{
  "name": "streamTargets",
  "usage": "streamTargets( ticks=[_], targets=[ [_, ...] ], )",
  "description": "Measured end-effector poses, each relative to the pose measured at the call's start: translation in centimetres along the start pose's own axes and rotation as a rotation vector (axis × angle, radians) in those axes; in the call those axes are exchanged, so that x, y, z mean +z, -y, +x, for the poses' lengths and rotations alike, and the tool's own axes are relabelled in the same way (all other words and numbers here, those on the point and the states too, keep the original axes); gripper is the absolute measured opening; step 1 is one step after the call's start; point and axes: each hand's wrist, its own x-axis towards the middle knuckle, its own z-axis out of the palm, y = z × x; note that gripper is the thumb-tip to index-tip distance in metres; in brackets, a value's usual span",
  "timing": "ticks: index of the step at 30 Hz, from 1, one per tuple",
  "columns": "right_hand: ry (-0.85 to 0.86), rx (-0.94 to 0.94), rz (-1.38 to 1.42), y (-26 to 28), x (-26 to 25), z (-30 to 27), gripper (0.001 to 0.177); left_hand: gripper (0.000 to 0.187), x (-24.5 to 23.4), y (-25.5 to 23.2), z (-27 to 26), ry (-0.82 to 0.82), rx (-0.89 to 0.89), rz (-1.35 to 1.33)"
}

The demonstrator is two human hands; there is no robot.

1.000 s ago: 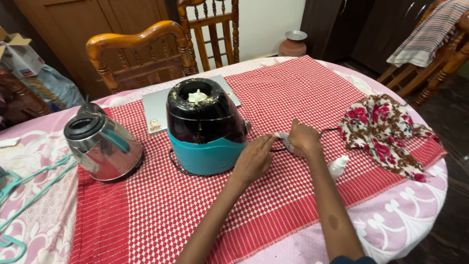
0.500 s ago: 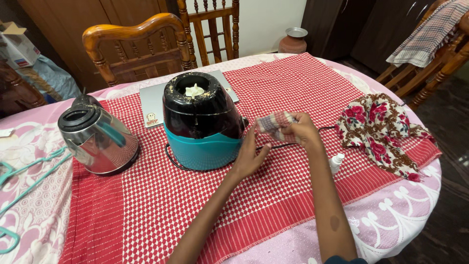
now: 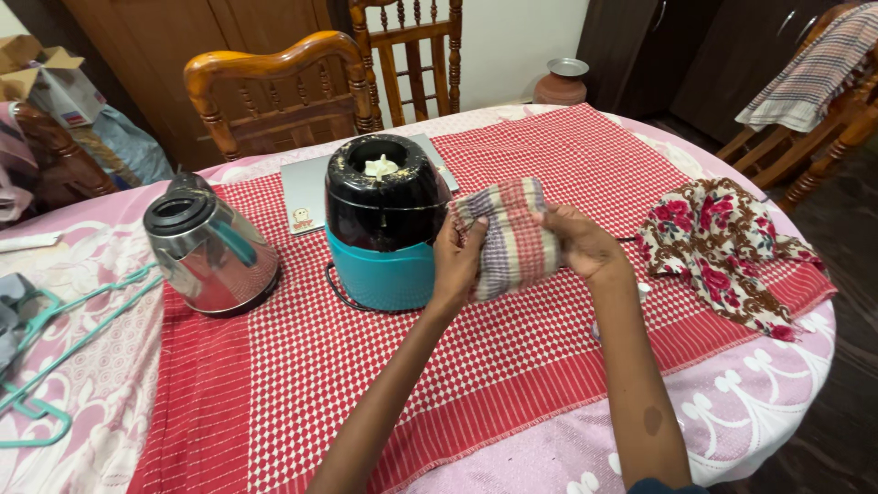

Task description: The person wipes the exterior of a teal and black appliance with a patterned cloth, rotating it to clean all sides. They then wipe a stainless steel kettle with the same cloth, focusing on the lid and body.

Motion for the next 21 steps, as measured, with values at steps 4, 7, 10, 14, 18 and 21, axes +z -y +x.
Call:
streamTargets(
  ticks=[4,7,10,14,18,21],
  targets=[
    [-0.158,-0.102,-0.162,-0.4,3.4,0.0,0.022,0.033,-1.2,-3.4,-1.5,-0.195,0.179,0.711],
    [-0.315,-0.401,-0.098,1.1,5.1,-0.4,0.017,0.031,-3.4,-5.6,-3.3,-0.344,0.488,0.772],
    [-0.344,-0.802,-0.192,2.2,7.5,0.7,0.017,0.027,-6.7,-7.8,-2.9,-0.383,0.695,0.763],
    [-0.429,-0.911,-0.642,-0.4,13.4,5.8,0.026,0.028,-10.3,-9.5,-1.2,-0.456,0.737,0.698],
    [-0.431,-0.861,-1.245,-4.8,16.1,8.9,0.046,0.029,-13.0,-8.8,-0.3,-0.581,0.554,0.628],
    [-0.598,-1.339,-1.557,-6.1,15.1,11.1,0.055,0.036,-15.3,-7.2,0.5,-0.597,0.605,0.672]
  ],
)
